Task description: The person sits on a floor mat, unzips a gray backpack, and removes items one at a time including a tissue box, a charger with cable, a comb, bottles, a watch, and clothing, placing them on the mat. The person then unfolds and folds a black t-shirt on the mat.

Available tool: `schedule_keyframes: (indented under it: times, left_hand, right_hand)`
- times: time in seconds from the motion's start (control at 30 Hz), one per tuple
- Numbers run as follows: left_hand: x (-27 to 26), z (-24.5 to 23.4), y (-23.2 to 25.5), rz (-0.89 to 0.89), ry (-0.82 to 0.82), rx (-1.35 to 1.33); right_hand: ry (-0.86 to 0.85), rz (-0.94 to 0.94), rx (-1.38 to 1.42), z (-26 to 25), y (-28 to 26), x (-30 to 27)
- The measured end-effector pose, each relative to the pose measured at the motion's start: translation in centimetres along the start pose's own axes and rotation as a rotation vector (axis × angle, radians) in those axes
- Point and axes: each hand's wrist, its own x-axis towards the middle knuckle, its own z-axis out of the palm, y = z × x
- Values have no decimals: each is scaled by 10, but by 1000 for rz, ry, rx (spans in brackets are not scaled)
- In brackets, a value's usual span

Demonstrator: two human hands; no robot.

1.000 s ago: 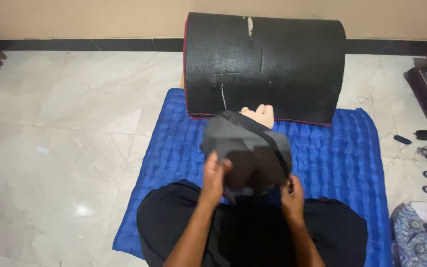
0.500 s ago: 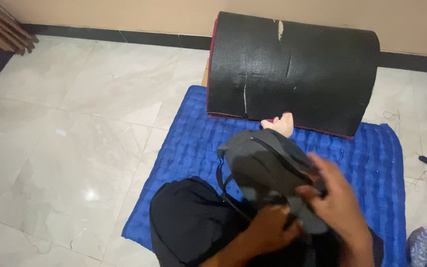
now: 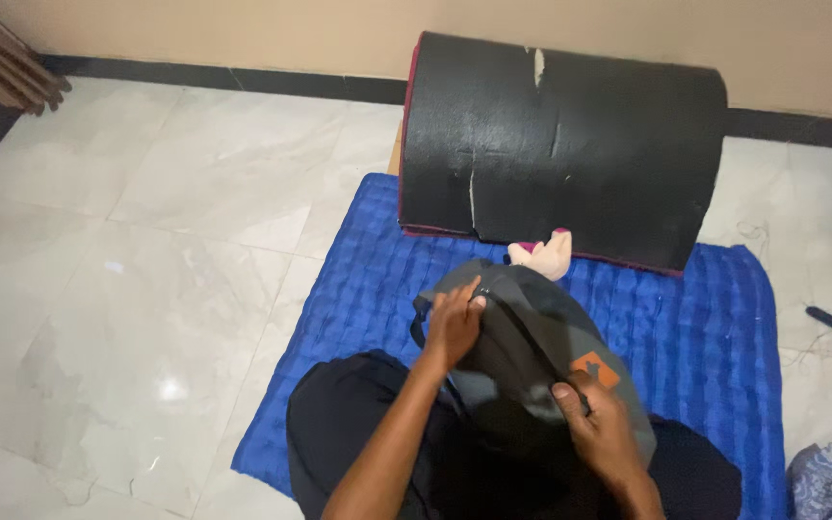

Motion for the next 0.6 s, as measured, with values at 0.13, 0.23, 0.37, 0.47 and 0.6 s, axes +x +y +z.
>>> schedule_keyframes:
  times: [0.13,0.23,0.37,0.47,0.6]
  left_hand:
    - [15,24,-50,-144,-334,-74]
    - [13,34,-68,-532,-505,-342]
    - [4,13,-65,-391,-277,-553]
    - [-14,-9,-58,-592,-186,-555]
    - [-42,-19,-55,-837,-34,-752]
  right_hand:
    - [166,-126,65,-12,-16,16]
    - [113,-133,10,-31,-48,52]
    - [81,-639,89,-39,-114,107]
    - [37,-654,-78,-39,-151,129]
    - [-47,-786,-206,-23,-164,149]
